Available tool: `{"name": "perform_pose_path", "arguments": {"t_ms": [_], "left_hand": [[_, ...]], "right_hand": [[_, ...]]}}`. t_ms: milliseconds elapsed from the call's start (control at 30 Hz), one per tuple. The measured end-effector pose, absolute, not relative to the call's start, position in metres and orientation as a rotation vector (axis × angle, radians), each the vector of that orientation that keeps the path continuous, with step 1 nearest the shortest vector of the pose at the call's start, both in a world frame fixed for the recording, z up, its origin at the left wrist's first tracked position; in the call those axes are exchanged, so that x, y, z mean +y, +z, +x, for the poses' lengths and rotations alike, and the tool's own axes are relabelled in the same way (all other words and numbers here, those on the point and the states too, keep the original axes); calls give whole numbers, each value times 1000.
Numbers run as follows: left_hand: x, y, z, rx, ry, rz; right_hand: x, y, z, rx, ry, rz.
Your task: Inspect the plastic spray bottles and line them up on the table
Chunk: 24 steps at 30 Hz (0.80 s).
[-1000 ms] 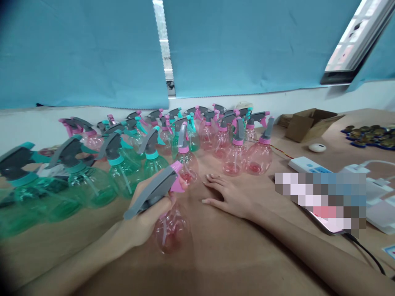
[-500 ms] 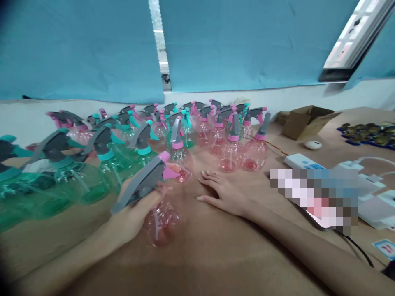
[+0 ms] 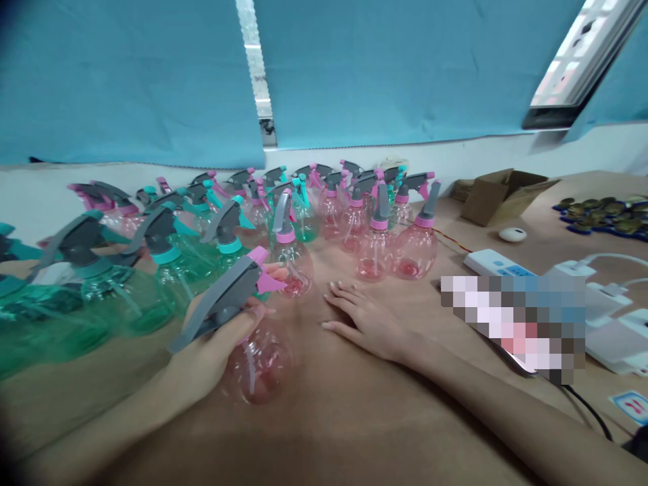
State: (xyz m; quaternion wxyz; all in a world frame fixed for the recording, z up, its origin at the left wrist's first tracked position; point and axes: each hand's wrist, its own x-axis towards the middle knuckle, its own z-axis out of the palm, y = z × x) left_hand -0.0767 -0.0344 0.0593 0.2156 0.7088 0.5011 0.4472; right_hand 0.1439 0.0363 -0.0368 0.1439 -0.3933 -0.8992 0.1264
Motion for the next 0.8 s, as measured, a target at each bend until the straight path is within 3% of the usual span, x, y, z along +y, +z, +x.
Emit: {"name": "perform_pose_path", "arguments": {"t_ms": [800], "left_hand": [[-34,64,-72,1324,1262,1863]], "right_hand": [[34,-35,143,-2620,388,-1156]]}}
